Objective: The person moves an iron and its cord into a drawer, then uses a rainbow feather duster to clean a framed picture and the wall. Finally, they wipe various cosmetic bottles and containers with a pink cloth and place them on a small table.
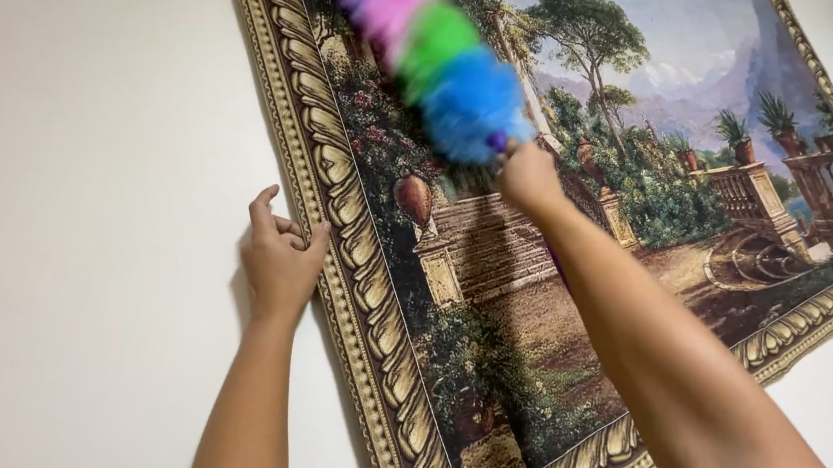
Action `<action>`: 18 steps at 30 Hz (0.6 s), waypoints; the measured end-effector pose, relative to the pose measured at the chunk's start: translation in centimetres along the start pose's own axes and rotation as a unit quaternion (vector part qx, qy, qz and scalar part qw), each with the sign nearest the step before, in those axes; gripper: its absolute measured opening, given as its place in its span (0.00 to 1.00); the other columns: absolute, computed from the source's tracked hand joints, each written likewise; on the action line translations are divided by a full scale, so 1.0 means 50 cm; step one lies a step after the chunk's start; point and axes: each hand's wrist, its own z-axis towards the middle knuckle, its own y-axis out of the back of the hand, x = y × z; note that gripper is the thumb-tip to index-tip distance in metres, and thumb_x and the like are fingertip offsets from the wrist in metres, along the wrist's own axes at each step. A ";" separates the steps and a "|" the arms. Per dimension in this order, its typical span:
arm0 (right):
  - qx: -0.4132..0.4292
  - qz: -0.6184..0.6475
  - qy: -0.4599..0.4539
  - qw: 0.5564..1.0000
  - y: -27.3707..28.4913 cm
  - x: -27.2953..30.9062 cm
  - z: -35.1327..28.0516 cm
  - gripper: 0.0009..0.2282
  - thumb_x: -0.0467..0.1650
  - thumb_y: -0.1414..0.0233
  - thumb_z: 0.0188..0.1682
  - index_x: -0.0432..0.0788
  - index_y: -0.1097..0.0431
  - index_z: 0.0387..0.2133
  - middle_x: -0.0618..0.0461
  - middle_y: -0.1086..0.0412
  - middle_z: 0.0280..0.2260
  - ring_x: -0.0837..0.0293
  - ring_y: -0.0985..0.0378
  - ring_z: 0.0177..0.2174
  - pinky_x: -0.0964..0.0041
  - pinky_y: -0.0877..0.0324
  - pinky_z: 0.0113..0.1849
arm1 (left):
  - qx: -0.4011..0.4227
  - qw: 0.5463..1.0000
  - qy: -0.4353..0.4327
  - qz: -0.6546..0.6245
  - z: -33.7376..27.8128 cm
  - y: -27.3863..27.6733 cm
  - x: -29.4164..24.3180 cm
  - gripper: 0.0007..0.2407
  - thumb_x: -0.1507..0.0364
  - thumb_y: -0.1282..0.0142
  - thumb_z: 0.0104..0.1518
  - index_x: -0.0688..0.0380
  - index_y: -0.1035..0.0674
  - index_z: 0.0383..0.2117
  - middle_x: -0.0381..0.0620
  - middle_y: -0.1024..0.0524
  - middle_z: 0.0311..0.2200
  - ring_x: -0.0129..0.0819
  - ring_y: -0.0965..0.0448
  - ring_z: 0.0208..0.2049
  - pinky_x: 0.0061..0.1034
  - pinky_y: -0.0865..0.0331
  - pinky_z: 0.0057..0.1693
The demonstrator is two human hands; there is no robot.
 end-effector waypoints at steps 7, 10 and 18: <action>-0.077 0.033 0.180 0.980 -0.038 0.095 -0.066 0.15 0.26 0.63 0.57 0.36 0.31 0.52 0.37 0.25 0.37 0.52 0.23 0.33 0.56 0.28 0.36 | 0.004 1.000 -0.012 0.005 -0.010 0.010 -0.018 0.29 0.72 0.31 0.52 0.61 0.32 0.60 0.43 0.24 0.27 0.25 0.24 0.24 0.19 0.24 0.34; -0.034 -0.150 0.176 0.972 -0.036 0.125 -0.129 0.16 0.27 0.64 0.60 0.37 0.33 0.57 0.34 0.24 0.38 0.48 0.23 0.31 0.53 0.27 0.35 | -0.012 1.000 -0.006 -0.010 -0.017 0.007 -0.022 0.28 0.72 0.32 0.53 0.61 0.32 0.60 0.43 0.24 0.28 0.25 0.24 0.25 0.20 0.23 0.34; -0.076 -0.139 0.129 0.979 -0.058 -0.189 0.051 0.16 0.29 0.48 0.54 0.49 0.26 0.55 0.34 0.23 0.39 0.64 0.35 0.26 0.62 0.30 0.34 | 0.002 0.999 0.000 -0.041 -0.044 0.000 -0.001 0.23 0.72 0.35 0.55 0.56 0.30 0.58 0.47 0.21 0.34 0.31 0.18 0.30 0.23 0.19 0.36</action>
